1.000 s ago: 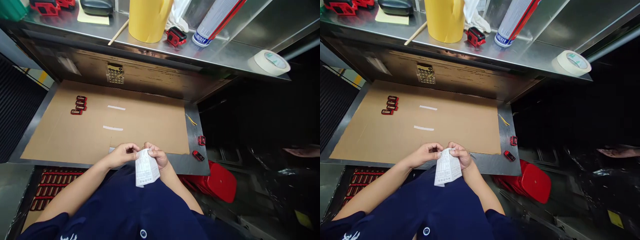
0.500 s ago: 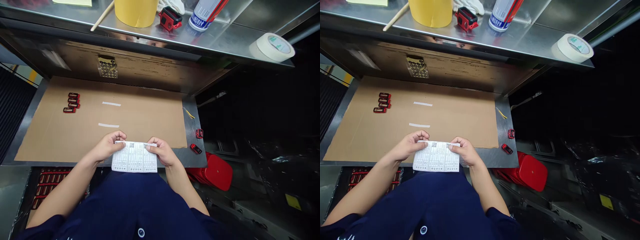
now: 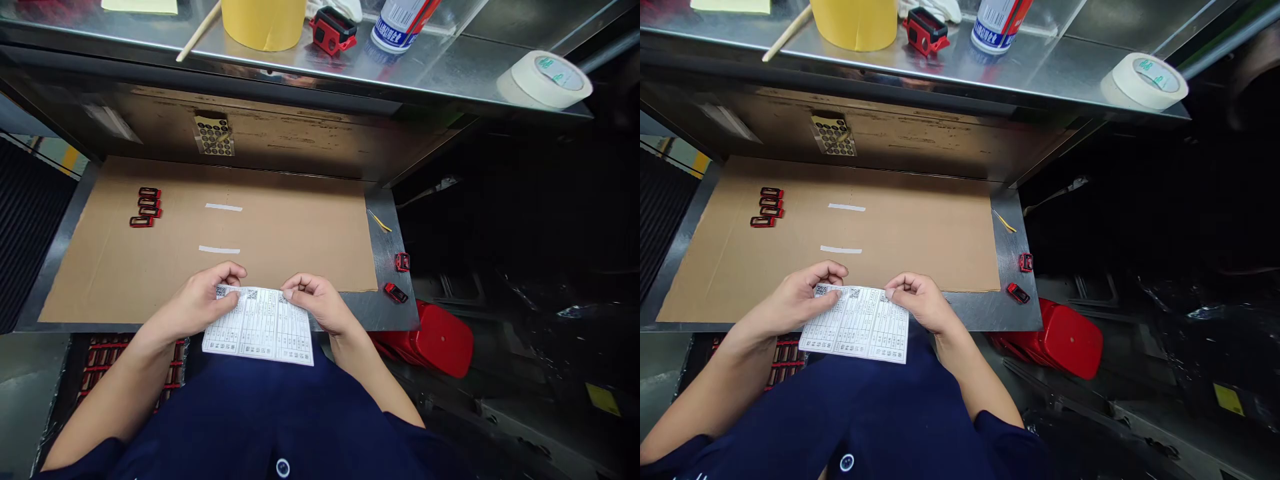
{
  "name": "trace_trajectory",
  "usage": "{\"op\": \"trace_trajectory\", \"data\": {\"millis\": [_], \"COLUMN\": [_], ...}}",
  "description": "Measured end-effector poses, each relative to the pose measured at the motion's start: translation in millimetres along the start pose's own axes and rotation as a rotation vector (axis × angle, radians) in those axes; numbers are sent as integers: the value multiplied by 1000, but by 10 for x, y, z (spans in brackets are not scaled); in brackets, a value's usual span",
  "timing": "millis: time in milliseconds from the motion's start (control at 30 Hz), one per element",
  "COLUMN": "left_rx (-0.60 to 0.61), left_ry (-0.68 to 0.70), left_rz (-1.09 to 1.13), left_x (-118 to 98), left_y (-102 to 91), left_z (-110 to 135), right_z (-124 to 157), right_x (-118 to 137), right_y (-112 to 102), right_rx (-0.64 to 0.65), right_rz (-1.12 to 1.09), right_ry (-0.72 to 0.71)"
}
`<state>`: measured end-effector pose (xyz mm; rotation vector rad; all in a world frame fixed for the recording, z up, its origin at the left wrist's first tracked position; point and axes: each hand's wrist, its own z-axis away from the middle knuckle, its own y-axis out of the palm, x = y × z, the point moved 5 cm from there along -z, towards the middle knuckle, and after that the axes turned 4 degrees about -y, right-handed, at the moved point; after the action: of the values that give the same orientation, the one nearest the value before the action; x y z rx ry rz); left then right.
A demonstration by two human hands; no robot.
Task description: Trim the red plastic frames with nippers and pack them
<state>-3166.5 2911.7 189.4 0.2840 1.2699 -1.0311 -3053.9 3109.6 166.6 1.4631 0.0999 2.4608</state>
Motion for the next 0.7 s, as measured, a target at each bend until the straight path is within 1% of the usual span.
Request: {"op": "trace_trajectory", "data": {"millis": [133, 233, 367, 533, 600, 700], "left_rx": [-85, -143, -193, -248, -264, -256], "left_ry": [104, 151, 186, 179, 179, 174], "left_rz": [-155, -189, -198, -199, -198, -193], "left_x": [-109, -149, -139, -79, -68, -76], "left_y": [13, 6, -27, -36, -10, 54], "left_z": [73, 101, 124, 133, 130, 123], "right_z": [25, 46, 93, 147, 153, 137], "right_x": [4, 56, 160, 242, 251, 292], "right_y": [38, 38, 50, 69, 66, 87], "right_rx": [35, 19, 13, 23, 1, -41], "right_rz": [11, 51, 84, 154, 233, 504], "right_ry": [13, -47, -141, -215, -213, -176]}}
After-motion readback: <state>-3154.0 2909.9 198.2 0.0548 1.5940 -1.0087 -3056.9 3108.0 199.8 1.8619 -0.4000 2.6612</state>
